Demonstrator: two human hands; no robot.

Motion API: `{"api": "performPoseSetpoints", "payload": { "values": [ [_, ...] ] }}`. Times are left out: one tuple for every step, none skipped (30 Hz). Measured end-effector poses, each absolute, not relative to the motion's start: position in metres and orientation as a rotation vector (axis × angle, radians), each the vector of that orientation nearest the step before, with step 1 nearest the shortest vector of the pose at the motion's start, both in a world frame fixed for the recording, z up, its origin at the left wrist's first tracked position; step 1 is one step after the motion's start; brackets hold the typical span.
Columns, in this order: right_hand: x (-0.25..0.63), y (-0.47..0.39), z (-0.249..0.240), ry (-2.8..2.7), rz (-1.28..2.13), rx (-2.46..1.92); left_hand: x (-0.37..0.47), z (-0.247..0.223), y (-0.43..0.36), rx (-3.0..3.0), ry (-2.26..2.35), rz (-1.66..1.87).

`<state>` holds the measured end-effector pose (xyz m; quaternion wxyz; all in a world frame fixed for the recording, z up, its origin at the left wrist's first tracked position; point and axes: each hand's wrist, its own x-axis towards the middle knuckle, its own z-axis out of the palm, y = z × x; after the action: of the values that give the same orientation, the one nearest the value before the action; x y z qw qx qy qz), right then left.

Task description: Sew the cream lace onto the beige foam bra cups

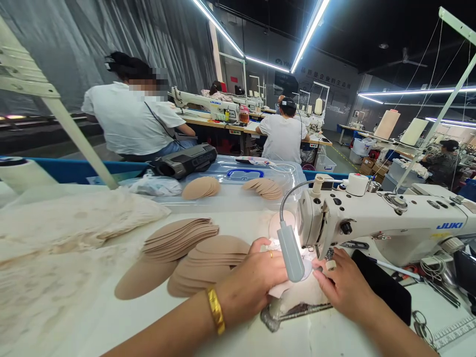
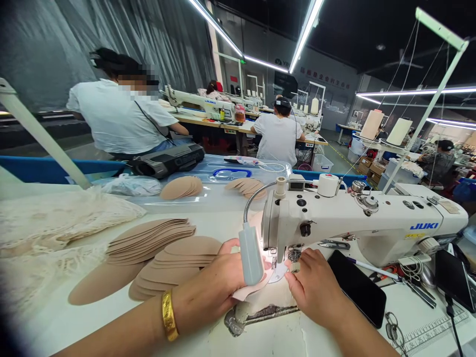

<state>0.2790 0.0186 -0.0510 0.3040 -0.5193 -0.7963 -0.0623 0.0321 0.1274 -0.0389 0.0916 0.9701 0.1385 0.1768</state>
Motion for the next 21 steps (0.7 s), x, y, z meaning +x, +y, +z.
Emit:
{"api": "performPoseSetpoints", "payload": {
  "values": [
    [0.2789,0.0189,-0.0504,-2.097,-0.162,-1.378,0.0322,-0.0379,0.1273,2.861,0.39,0.527],
    [0.2786,0.0192,-0.0498,-2.09,-0.159,-1.381,0.0323,-0.037,0.1272,2.844,0.374,0.527],
    [0.2781,0.0194,-0.0493,-2.084,-0.159,-1.383,0.0324,-0.0363,0.1269,2.836,0.374,0.532],
    [0.2775,0.0197,-0.0488,-2.08,-0.158,-1.385,0.0325,-0.0359,0.1266,2.833,0.377,0.537],
    [0.2768,0.0198,-0.0483,-2.077,-0.159,-1.384,0.0325,-0.0357,0.126,2.829,0.376,0.545],
    [0.2762,0.0199,-0.0479,-2.074,-0.162,-1.381,0.0326,-0.0358,0.1254,2.824,0.372,0.549],
    [0.2756,0.0199,-0.0474,-2.072,-0.165,-1.378,0.0326,-0.0362,0.1247,2.82,0.37,0.551],
    [0.2752,0.0198,-0.0471,-2.071,-0.17,-1.375,0.0327,-0.037,0.1241,2.816,0.371,0.551],
    [0.2748,0.0197,-0.0468,-2.072,-0.178,-1.37,0.0329,-0.038,0.1236,2.809,0.374,0.551],
    [0.2747,0.0196,-0.0465,-2.073,-0.189,-1.363,0.0331,-0.0392,0.1232,2.8,0.378,0.554],
    [0.2746,0.0195,-0.0464,-2.073,-0.199,-1.358,0.0334,-0.0404,0.1229,2.791,0.378,0.563],
    [0.2747,0.0195,-0.0464,-2.073,-0.204,-1.355,0.0337,-0.0415,0.1228,2.781,0.378,0.579],
    [0.2748,0.0194,-0.0465,-2.072,-0.207,-1.352,0.034,-0.0422,0.1227,2.773,0.373,0.599],
    [0.275,0.0194,-0.0465,-2.072,-0.208,-1.351,0.0342,-0.0426,0.1226,2.768,0.361,0.618],
    [0.2752,0.0193,-0.0466,-2.072,-0.205,-1.352,0.0343,-0.0424,0.1225,2.767,0.355,0.632],
    [0.2755,0.0192,-0.0467,-2.073,-0.2,-1.355,0.0341,-0.0419,0.1221,2.766,0.356,0.636],
    [0.2758,0.019,-0.0467,-2.074,-0.195,-1.36,0.0338,-0.041,0.1216,2.767,0.354,0.633],
    [0.2761,0.0189,-0.0467,-2.076,-0.192,-1.362,0.0333,-0.0401,0.1208,2.772,0.358,0.623],
    [0.2764,0.0187,-0.0467,-2.08,-0.19,-1.364,0.0327,-0.0391,0.1199,2.782,0.365,0.61],
    [0.2767,0.0185,-0.0467,-2.084,-0.188,-1.367,0.0319,-0.0384,0.1189,2.795,0.376,0.602],
    [0.277,0.0184,-0.0469,-2.087,-0.188,-1.369,0.0311,-0.0379,0.1179,2.811,0.387,0.598]
  ]
}}
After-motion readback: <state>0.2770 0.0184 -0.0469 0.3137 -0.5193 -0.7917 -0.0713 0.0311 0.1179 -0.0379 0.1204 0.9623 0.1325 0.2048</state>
